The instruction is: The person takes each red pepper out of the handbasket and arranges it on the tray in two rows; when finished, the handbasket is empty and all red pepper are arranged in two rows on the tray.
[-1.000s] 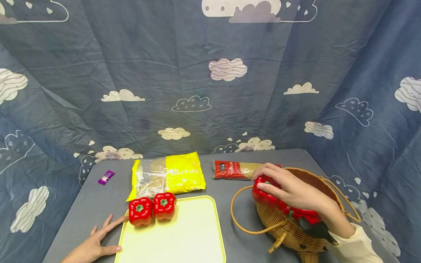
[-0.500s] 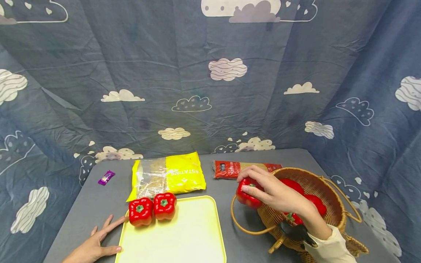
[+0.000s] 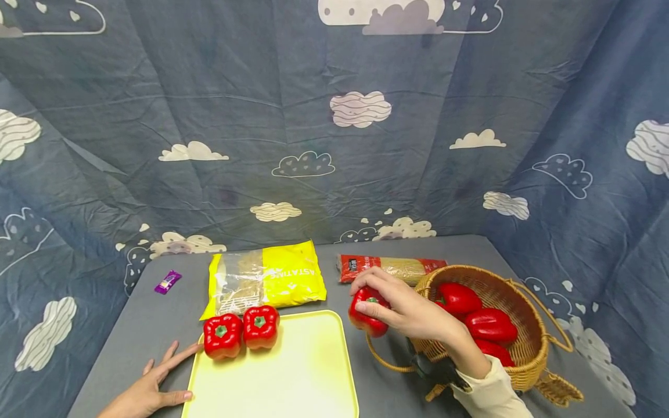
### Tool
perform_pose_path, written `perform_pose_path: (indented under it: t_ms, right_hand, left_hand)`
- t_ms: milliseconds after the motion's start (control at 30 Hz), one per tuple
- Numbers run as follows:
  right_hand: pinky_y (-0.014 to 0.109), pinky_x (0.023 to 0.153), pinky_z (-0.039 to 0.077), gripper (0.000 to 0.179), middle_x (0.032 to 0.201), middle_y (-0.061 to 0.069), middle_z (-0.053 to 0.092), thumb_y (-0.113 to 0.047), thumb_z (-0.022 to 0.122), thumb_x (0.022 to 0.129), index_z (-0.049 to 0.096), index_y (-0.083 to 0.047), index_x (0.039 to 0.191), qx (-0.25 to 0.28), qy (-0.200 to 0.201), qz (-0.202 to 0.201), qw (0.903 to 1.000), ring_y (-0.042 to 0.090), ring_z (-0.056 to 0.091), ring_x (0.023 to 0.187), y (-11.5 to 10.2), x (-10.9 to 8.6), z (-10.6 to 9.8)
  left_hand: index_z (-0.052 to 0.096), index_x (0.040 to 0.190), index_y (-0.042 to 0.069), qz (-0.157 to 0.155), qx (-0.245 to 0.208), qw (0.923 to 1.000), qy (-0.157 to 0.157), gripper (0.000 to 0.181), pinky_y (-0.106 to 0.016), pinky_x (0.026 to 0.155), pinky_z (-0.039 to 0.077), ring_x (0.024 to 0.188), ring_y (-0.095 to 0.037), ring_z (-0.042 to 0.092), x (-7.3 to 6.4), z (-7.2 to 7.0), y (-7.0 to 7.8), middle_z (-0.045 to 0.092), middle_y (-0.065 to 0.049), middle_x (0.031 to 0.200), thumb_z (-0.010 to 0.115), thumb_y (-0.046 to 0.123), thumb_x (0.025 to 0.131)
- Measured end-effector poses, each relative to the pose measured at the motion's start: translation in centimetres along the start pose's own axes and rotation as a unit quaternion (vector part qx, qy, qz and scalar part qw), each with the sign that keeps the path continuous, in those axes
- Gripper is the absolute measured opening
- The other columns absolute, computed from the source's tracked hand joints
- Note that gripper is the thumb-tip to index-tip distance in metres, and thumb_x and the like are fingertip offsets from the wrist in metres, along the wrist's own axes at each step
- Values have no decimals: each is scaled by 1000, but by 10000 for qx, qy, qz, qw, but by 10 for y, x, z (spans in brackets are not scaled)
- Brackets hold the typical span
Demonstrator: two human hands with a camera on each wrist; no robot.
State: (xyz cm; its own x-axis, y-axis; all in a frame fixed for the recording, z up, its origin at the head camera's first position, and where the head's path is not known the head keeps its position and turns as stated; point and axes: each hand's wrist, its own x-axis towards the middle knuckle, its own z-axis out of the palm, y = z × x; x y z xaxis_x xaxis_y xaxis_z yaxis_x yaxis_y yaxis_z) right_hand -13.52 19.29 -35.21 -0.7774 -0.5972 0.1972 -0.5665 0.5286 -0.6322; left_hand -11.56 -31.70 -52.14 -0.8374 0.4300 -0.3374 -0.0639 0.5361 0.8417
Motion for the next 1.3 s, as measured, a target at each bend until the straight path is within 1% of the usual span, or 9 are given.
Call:
perform_pose_path:
  t_ms: [33, 133, 167, 267, 500, 667, 867, 1033, 1300]
  right_hand:
    - [40, 100, 50, 18, 122, -10, 57, -33, 64, 98, 59, -27, 115, 23, -18, 0, 10000, 10, 52, 116, 0, 2, 3]
    - [42, 101, 49, 18, 123, -10, 56, -35, 63, 99, 59, -27, 115, 82, -42, 30, 10000, 11, 51, 117, -1, 6, 10]
    - [42, 101, 49, 18, 124, -10, 55, -36, 62, 100, 59, -28, 115, 112, -51, 56, 9999, 11, 51, 118, -1, 7, 11]
    - [41, 100, 49, 20, 123, -10, 54, -39, 63, 99, 58, -28, 116, 168, -80, 89, 9998, 12, 51, 118, -1, 10, 17]
    - [28, 83, 56, 42, 124, -5, 53, -44, 78, 86, 57, -27, 119, 346, -153, 179, 9991, 16, 54, 108, 2, 18, 28]
    - [25, 83, 57, 51, 124, -3, 53, -37, 87, 78, 60, -21, 118, 319, -152, 77, 9993, 16, 56, 107, 0, 25, 34]
    - [25, 84, 57, 43, 120, -4, 53, -26, 84, 78, 61, -24, 114, 288, -124, -18, 9995, 14, 55, 105, -5, 29, 38]
    - [24, 84, 56, 42, 122, -3, 52, -22, 80, 78, 62, -24, 116, 283, -142, 25, 9995, 16, 54, 108, -7, 31, 43]
    - [25, 81, 55, 58, 125, -2, 52, -28, 81, 76, 60, -20, 129, 120, 7, 408, 9991, 16, 55, 106, -21, 42, 54]
  left_hand:
    - [34, 155, 6, -49, 14, 10000, 1, 80, -79, 98, -28, 147, -13, -34, 0, 0, -1, 7, -28, 165, 76, 22, 88]
    - [34, 155, 6, -21, -48, 10000, -32, 79, -79, 97, -29, 146, -10, -35, 0, 0, -1, 7, -28, 165, 75, 21, 89]
    - [34, 155, 6, -53, -36, 10000, -26, 80, -79, 98, -29, 147, -12, -35, 0, 0, -1, 7, -28, 165, 76, 21, 89]
    - [32, 153, -1, 88, -96, 9999, -25, 81, -80, 94, -30, 142, -57, -25, 0, 1, 0, 1, -39, 159, 76, 17, 88]
    - [33, 153, -2, 76, 8, 10000, 45, 82, -80, 96, -29, 142, -59, -23, 0, 3, 2, 2, -39, 159, 77, 15, 86]
    - [30, 154, -2, -79, 67, 9999, 19, 84, -79, 97, -29, 142, -60, -22, 0, 2, 5, -1, -39, 159, 78, 17, 87]
    - [27, 154, -4, -158, 60, 9999, -16, 87, -78, 97, -30, 142, -60, -22, 0, 1, 6, -5, -40, 158, 78, 17, 87]
    - [30, 154, -2, -35, 3, 10000, 7, 85, -78, 97, -30, 141, -60, -23, 0, 0, 5, -5, -41, 158, 78, 16, 86]
    - [29, 155, 0, -163, 12, 9998, -74, 85, -78, 97, -29, 142, -59, -23, 1, -1, 4, -5, -39, 159, 77, 19, 87]
